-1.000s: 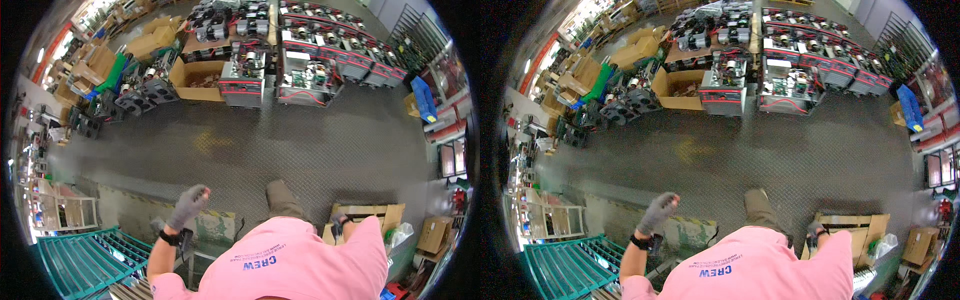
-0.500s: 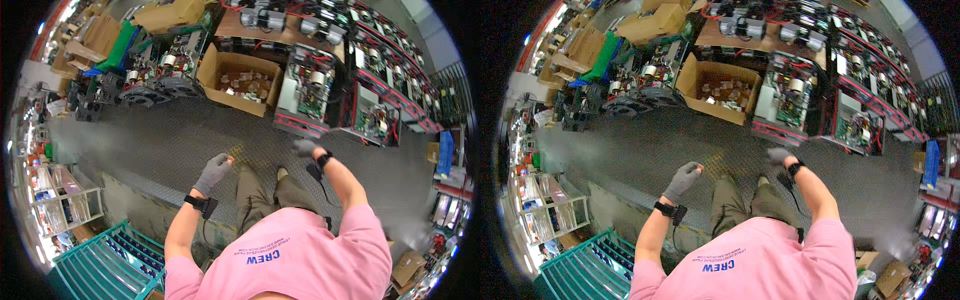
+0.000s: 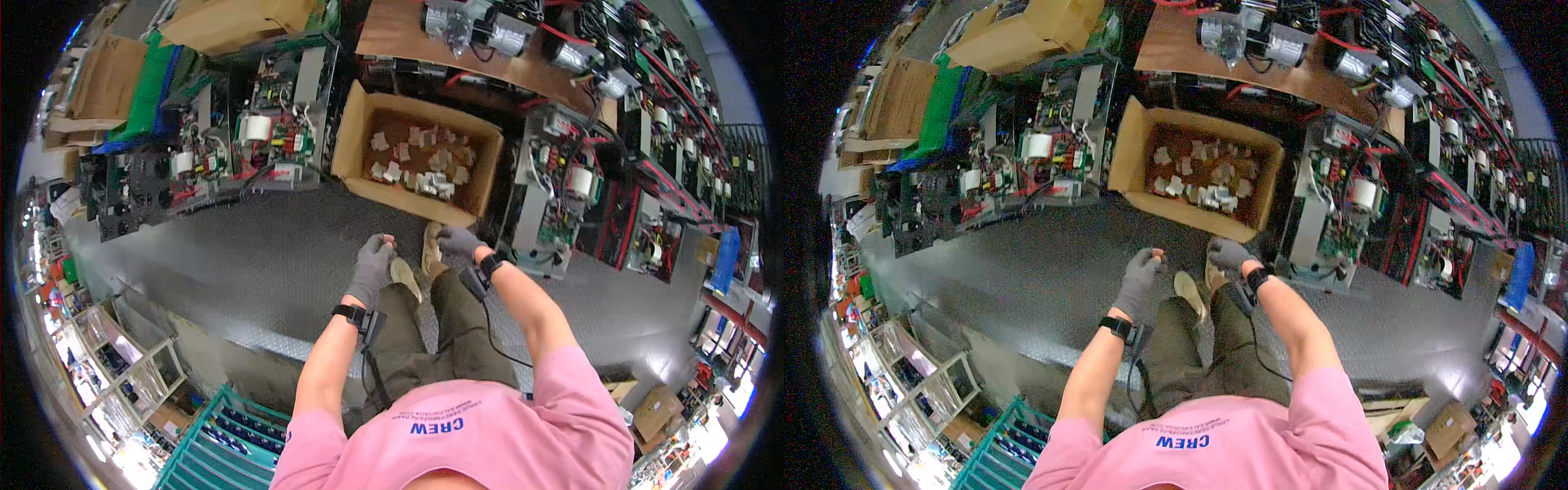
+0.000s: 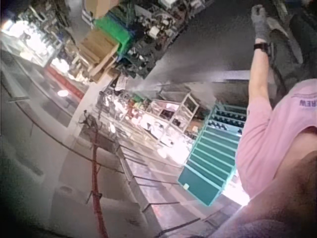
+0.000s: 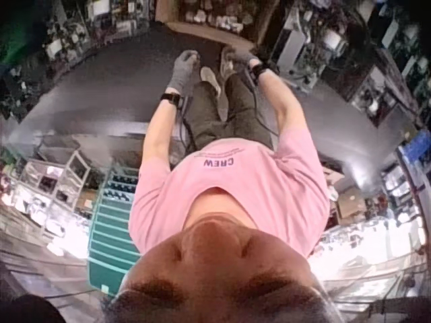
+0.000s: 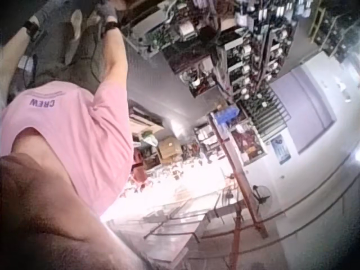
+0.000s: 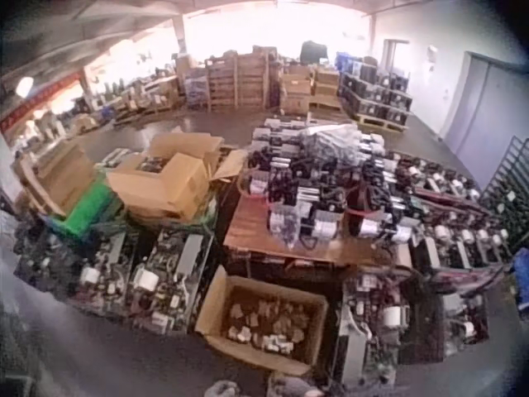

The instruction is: Assembly of wire harnesses and electronics components into an enclosure at a workshop station.

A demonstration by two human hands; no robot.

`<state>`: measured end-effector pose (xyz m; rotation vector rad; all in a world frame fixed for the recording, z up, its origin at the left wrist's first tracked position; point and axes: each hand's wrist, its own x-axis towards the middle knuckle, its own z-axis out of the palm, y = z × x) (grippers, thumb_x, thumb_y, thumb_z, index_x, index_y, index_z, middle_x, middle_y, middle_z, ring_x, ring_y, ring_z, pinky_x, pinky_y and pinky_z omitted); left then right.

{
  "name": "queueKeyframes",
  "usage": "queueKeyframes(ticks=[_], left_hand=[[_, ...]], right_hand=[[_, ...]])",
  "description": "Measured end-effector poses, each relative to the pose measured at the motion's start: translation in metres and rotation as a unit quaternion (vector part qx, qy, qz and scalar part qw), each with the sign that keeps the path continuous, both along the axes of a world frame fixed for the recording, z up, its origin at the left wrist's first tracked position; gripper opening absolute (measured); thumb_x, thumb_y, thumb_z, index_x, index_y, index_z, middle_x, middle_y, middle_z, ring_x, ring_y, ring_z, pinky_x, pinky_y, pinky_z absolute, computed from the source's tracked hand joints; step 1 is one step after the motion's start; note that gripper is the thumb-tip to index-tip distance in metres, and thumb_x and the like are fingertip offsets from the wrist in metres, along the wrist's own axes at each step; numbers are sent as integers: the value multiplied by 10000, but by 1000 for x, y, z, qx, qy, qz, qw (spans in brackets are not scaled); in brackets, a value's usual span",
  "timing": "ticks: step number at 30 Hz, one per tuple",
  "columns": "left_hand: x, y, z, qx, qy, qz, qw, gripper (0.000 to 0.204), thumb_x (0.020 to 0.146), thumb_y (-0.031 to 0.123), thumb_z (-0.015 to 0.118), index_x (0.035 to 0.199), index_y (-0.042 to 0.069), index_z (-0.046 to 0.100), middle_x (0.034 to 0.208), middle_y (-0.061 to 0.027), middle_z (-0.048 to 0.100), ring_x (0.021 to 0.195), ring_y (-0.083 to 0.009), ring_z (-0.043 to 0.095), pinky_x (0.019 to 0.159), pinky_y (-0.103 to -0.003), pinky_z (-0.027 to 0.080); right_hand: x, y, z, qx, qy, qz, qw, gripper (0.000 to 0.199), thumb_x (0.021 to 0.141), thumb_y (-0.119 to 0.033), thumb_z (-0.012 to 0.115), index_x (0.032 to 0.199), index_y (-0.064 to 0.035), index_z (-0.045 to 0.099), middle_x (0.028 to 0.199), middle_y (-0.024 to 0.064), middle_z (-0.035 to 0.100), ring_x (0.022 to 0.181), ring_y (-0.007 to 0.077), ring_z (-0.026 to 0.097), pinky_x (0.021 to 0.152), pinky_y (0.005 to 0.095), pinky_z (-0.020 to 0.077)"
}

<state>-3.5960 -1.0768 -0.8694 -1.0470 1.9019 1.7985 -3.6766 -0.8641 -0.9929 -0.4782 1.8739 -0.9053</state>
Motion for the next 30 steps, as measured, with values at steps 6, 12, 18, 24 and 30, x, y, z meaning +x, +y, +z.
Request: queueKeyframes(ticks=[6,12,18,24,30], left_hand=[[-47,-24,-95,60,-26,-8,998,182,829,103,506,987,20,542,881,-59,580,776,-120,533,693,-254,433],[-130,-66,-196,-135,58,-144,979,284,802,215,524,994,5,522,919,-145,588,858,-284,562,745,-331,430],[-142,-70,-301,56,38,-80,994,246,857,144,461,1065,13,478,1065,-125,530,975,-237,509,821,-328,408],[-137,-81,-359,308,93,82,943,237,859,227,475,1011,47,500,1036,-113,530,972,-254,509,855,-393,412],[-149,-79,-374,527,-66,227,816,442,831,429,500,1044,42,493,1077,-130,512,1028,-265,484,926,-431,369]], right_hand=[[-57,-28,-47,130,-30,5,991,364,751,-272,527,1016,-23,552,1020,188,566,934,350,529,794,401,425],[-117,-70,-99,148,71,22,986,367,785,-279,534,1047,-23,509,978,187,575,897,327,545,731,402,455],[-174,-130,-240,281,257,127,916,734,733,-295,578,1341,-117,208,1369,127,247,1235,368,250,939,545,271],[-207,-187,-342,217,434,144,862,390,751,-161,464,1137,-132,515,1281,117,398,1218,271,317,990,563,133],[-206,-175,-256,162,316,238,904,213,700,-302,543,732,-127,661,778,123,615,771,307,590,715,487,440]])
